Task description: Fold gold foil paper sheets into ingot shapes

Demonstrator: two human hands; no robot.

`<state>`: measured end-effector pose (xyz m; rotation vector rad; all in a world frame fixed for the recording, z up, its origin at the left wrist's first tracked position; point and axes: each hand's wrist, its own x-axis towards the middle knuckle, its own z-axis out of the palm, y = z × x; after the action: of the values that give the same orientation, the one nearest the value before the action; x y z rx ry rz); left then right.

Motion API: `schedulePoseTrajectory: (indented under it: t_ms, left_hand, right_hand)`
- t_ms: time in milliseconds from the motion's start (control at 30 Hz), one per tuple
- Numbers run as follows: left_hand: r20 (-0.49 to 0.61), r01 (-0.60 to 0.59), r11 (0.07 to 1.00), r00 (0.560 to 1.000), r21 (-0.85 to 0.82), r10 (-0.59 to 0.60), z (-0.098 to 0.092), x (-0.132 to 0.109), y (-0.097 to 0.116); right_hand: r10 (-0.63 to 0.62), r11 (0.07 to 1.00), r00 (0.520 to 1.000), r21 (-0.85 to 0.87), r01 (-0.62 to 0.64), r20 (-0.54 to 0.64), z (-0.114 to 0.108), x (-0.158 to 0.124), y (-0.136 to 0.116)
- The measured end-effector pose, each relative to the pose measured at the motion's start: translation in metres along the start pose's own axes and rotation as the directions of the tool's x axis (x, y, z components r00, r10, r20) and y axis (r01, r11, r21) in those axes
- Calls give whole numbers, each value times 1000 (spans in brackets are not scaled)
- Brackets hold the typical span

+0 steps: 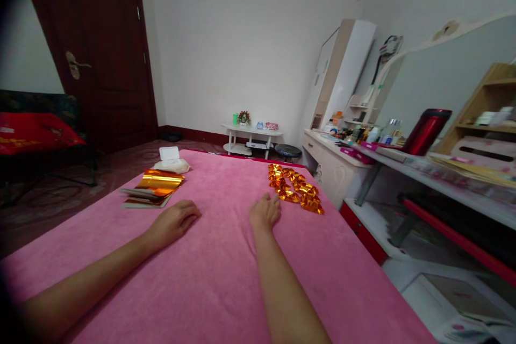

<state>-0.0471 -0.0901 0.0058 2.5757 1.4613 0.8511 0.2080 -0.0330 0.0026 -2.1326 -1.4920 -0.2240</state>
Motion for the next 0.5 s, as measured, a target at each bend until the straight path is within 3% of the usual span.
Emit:
schedulePoseTrajectory:
  t_ms: [267, 500]
  left_hand:
    - [16, 14, 999, 1000, 36, -14, -1, 0, -2]
    - [16, 2, 999, 1000, 44, -3, 1, 1, -3]
  right_hand:
    - [44, 999, 998, 17, -44, 33, 12, 16, -1]
    - [-2, 997, 998, 73, -2, 58, 19, 27, 1]
